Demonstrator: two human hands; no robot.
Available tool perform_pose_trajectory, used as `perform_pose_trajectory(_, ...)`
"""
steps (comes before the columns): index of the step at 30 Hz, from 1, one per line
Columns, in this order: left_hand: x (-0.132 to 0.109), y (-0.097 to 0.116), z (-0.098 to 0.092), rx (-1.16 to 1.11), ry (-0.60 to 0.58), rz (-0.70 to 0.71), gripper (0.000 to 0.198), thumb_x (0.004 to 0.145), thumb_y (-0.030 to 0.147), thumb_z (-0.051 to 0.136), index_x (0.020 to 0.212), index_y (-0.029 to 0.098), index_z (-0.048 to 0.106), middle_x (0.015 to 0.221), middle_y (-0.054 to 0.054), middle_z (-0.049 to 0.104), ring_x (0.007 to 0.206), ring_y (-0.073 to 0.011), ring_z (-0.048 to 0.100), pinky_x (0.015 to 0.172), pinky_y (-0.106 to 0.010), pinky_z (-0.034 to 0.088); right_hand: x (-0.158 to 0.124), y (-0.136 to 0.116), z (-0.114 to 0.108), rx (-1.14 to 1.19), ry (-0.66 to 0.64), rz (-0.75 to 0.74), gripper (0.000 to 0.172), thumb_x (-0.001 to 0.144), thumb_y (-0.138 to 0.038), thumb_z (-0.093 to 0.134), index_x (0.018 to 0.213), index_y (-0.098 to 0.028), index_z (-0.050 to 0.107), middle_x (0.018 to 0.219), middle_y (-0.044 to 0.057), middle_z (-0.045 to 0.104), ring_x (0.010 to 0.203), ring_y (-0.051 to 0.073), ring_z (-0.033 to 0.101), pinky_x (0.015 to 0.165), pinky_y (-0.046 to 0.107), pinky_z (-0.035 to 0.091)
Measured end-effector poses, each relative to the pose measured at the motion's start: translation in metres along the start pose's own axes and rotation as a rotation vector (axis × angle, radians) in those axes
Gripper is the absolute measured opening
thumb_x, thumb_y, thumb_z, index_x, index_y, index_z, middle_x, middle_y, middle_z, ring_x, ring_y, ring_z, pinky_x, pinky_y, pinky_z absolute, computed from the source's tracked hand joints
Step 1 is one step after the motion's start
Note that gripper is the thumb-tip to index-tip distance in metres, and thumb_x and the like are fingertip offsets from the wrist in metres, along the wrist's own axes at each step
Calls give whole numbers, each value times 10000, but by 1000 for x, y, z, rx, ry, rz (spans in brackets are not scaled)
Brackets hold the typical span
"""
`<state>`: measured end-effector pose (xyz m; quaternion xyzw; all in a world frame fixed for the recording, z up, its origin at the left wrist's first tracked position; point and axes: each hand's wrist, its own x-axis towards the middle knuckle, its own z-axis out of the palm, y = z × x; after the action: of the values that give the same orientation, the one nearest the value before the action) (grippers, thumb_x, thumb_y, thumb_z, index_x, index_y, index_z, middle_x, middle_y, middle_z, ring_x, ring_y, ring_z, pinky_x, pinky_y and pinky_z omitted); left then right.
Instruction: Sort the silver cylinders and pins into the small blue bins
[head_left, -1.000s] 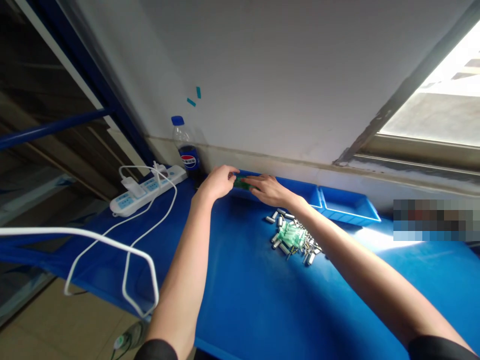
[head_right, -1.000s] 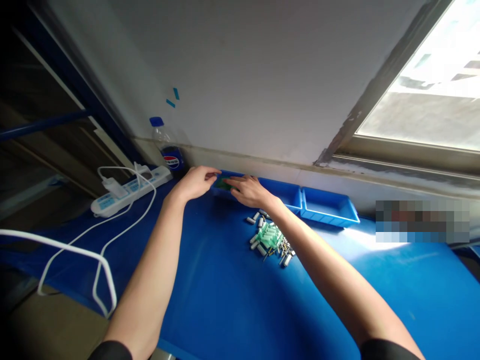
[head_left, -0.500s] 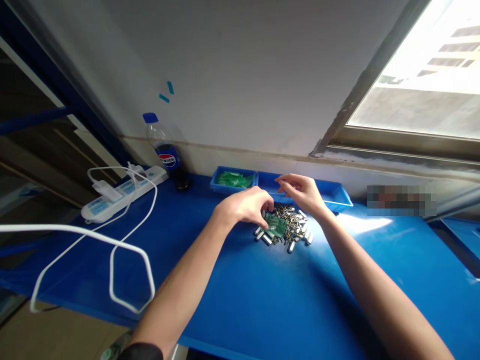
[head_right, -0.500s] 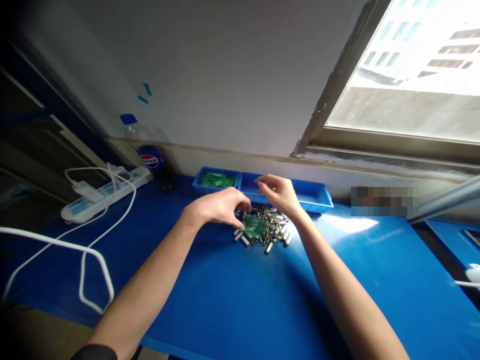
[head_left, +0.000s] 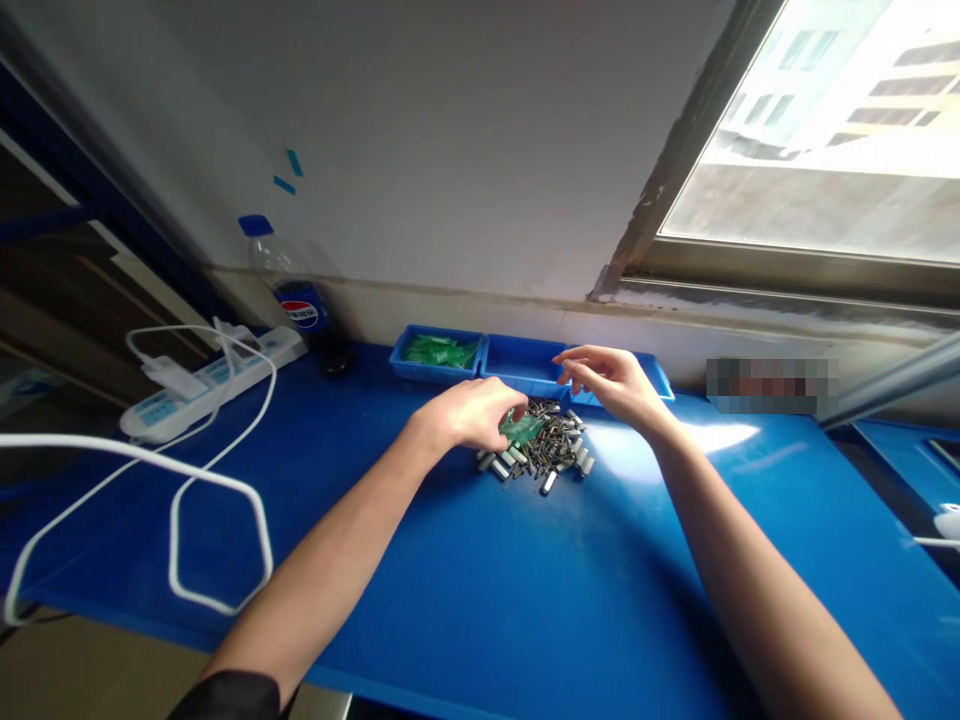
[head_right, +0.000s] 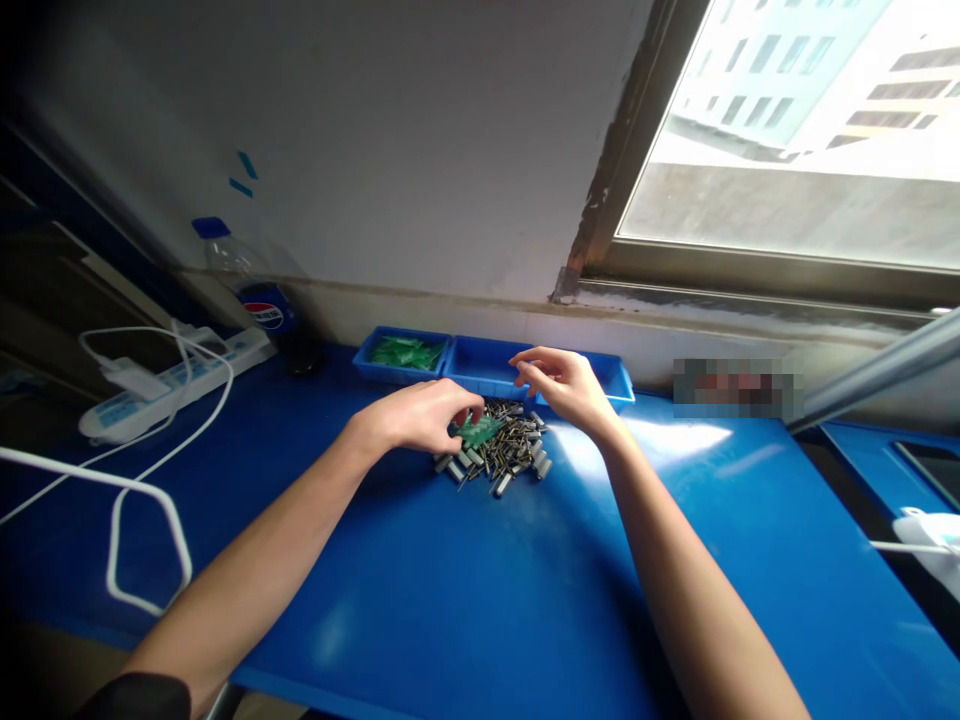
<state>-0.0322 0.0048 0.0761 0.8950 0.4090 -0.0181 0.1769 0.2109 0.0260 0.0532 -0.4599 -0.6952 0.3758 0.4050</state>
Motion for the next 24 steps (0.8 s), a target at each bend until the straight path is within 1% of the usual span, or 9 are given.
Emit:
perform_pose_trajectory(6, 4, 2, 10, 32, 105, 62, 346, 739, 270, 730, 1079, 214, 699, 1053, -67, 744, 850, -234, 692, 622, -288, 433, 0, 2, 3, -1, -30, 7, 343, 922, -454, 678, 1054, -154, 778, 805, 63, 771, 651, 158, 653, 665, 295, 531)
perform_pose_trajectory(8, 5, 4, 10, 38, 127, 68, 262, 773, 241, 696, 1032, 202, 707, 1015, -72, 750, 822, -230, 696, 618, -289, 436, 0, 5, 4, -2, -38, 9, 336, 926, -447, 677, 1059, -156, 777, 815, 62, 772, 660, 158, 657, 676, 296, 535)
perform_pose_trajectory(10, 6, 6, 9, 39, 159, 43, 195, 802, 176, 636, 978, 197, 718, 927, -70, 757, 778, -224, 702, 610, -284, 436, 0, 7, 4, -6, -41, 8, 330, 929, -440, 675, 1063, -156, 777, 819, 62, 773, 667, 161, 661, 684, 298, 538)
perform_pose_trajectory(12, 7, 6, 7, 32, 224, -2, 222, 820, 132, 601, 982, 203, 735, 860, -65, 760, 758, -225, 712, 620, -281, 449, 0, 9, 5, -8, -36, 8, 331, 931, -441, 675, 1069, -158, 779, 816, 60, 770, 669, 163, 661, 684, 300, 542)
perform_pose_trajectory(14, 9, 2, 6, -11, 312, -39, 243, 849, 134, 597, 1018, 215, 752, 857, -61, 773, 781, -231, 731, 659, -283, 481, -1, 10, 6, -11, -21, 5, 342, 933, -453, 677, 1074, -159, 781, 813, 59, 769, 669, 168, 662, 680, 303, 546)
perform_pose_trajectory(16, 11, -6, 6, -134, 391, -42, 243, 882, 156, 604, 1057, 222, 759, 892, -53, 792, 820, -223, 749, 710, -280, 518, -1, 9, 6, -27, 3, -5, 358, 933, -479, 683, 1066, -162, 787, 829, 63, 775, 693, 179, 676, 682, 307, 552)
perform_pose_trajectory(18, 12, -16, 6, -342, 447, -16, 247, 901, 167, 611, 1099, 214, 750, 919, -44, 805, 841, -203, 764, 745, -263, 548, -2, 7, 7, -51, 13, -20, 383, 936, -523, 683, 1044, -173, 797, 870, 68, 786, 763, 202, 706, 715, 317, 562)
perform_pose_trajectory(21, 12, -27, 3, -620, 495, 2, 234, 896, 183, 642, 1118, 186, 719, 899, -38, 806, 843, -187, 778, 733, -233, 566, -4, 4, 9, -67, -29, -29, 423, 943, -582, 669, 1021, -191, 809, 962, 75, 804, 904, 240, 740, 810, 341, 579)
perform_pose_trajectory(24, 8, -31, -2, -700, 503, 14, 201, 884, 202, 673, 1082, 174, 697, 865, -31, 798, 837, -180, 779, 716, -217, 558, -7, 3, 19, 29, -111, 5, 445, 874, -571, 766, 1108, -194, 792, 1028, 85, 818, 938, 263, 768, 823, 359, 610)
